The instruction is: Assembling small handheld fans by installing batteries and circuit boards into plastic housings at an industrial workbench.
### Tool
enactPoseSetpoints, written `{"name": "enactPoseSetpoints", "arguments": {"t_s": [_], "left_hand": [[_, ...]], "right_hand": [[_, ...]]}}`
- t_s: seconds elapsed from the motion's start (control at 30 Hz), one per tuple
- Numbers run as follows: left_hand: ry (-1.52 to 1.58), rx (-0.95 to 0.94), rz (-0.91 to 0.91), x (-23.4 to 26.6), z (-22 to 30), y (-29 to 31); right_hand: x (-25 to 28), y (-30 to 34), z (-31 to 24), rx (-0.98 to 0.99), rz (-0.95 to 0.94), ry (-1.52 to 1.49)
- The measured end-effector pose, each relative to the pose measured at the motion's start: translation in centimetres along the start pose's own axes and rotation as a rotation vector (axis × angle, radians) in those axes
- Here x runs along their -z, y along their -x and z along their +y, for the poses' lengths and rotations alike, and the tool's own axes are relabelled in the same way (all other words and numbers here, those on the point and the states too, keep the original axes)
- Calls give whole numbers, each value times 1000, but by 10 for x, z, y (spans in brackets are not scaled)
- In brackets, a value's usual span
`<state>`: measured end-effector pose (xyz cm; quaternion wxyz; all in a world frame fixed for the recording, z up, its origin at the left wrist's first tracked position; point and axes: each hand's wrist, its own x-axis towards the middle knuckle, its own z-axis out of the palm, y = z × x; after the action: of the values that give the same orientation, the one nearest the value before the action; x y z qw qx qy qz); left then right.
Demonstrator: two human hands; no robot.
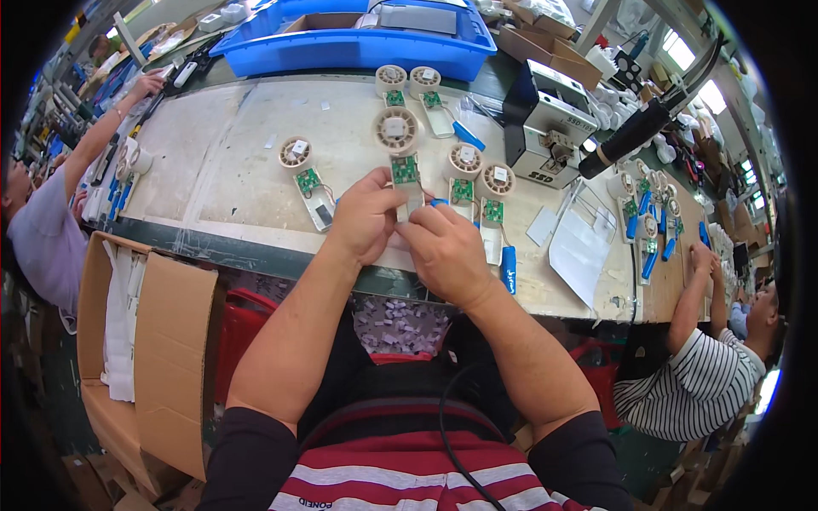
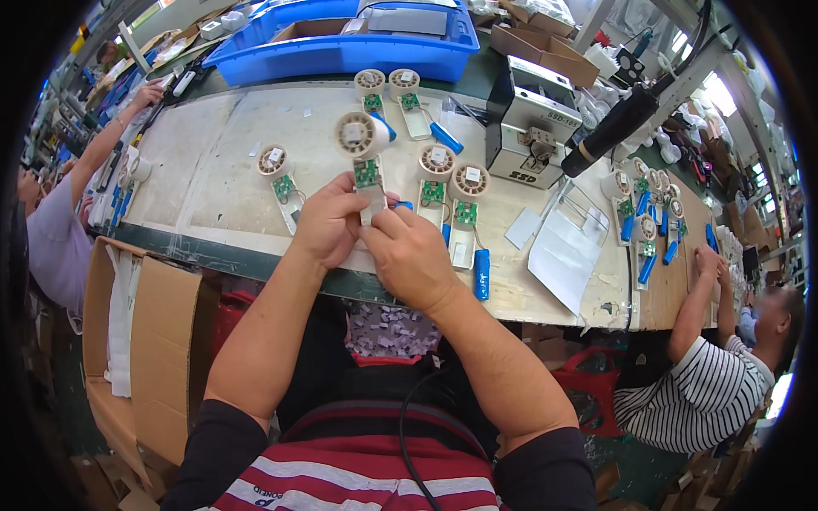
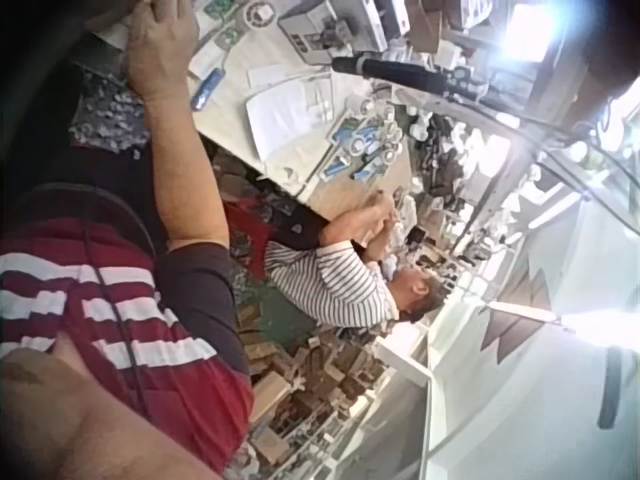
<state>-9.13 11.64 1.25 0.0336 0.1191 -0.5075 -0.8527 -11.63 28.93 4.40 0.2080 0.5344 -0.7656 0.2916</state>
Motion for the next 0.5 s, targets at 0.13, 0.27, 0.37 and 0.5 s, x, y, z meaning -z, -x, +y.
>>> {"name": "enactPoseSetpoints", "arguments": {"t_s": [0.13,0.27,0.37,0.5], "left_hand": [[426,-161,-314,4,7,17],[555,-168,-349,10,2,23],[508,-233,-256,6,-1,34],[495,-337,-217,6,-10,40]], "right_hand": [[0,9,-3,76,19,-91],[0,14,-8,20,62,-227],[-1,16,-12,0,107,-272],[0,14,-29,-146,266,-339]]}}
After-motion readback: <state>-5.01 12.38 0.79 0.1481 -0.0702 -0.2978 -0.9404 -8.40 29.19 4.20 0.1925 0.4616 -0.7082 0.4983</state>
